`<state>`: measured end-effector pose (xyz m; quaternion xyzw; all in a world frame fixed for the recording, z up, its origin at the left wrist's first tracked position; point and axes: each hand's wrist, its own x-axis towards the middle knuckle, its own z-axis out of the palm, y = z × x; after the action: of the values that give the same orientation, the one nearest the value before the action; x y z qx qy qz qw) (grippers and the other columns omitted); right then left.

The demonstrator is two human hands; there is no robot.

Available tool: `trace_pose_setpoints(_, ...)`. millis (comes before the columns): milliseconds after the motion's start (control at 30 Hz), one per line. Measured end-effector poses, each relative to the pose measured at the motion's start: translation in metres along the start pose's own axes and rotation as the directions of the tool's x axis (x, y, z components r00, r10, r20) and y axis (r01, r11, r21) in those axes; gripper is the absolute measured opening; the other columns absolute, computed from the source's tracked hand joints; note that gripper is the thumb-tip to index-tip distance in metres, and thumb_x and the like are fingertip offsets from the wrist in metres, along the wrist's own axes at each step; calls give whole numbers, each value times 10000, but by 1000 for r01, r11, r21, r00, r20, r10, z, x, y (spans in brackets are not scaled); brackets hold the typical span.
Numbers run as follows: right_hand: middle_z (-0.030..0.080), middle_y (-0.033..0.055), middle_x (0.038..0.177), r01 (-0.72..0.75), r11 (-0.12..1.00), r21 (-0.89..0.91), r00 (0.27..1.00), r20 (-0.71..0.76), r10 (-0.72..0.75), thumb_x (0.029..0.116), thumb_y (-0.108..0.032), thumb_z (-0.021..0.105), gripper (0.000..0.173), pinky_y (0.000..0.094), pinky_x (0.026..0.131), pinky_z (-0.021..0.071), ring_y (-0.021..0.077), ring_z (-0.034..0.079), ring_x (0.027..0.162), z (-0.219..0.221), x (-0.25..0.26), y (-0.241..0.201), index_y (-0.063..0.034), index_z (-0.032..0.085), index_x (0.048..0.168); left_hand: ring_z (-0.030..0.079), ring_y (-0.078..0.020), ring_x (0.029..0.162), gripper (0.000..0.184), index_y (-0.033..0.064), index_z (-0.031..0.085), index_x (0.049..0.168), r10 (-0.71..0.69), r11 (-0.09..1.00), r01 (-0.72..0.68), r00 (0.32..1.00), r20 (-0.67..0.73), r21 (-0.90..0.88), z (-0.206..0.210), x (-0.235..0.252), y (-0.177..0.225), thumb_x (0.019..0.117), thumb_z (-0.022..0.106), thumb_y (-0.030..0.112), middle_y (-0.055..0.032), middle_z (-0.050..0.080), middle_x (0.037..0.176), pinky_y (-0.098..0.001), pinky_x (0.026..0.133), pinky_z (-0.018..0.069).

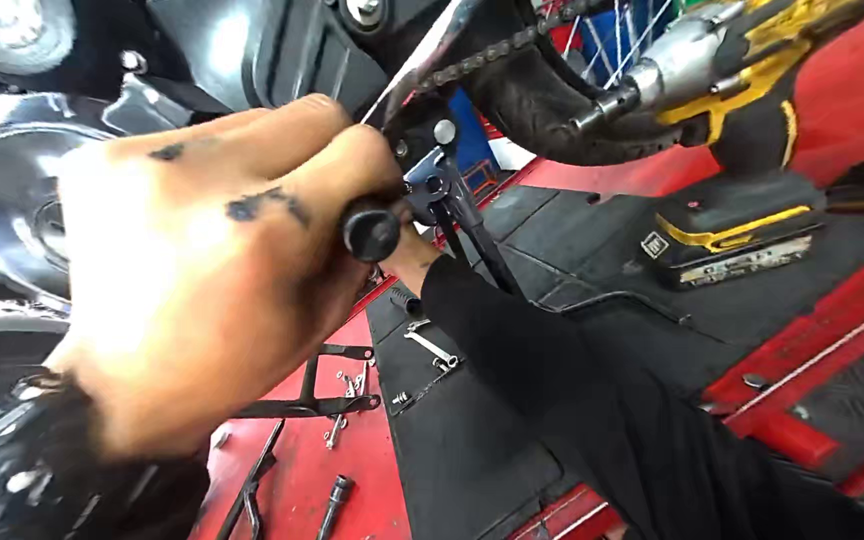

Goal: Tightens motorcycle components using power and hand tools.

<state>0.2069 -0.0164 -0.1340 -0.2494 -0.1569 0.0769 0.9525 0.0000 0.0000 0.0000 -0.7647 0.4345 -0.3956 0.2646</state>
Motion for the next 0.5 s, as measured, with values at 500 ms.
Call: trace_pose_setpoints(500,564,41,884,200,956,-216,979,5,-204,1018,-76,558,96,264,614,472,87,516,704,2,3,-3,-34,630,1066,686,-227,958,224,31,708,1098,-82,970,81,997,6,-231,8,4,-4,962,699,210,-124,708,1035,-415,850,564)
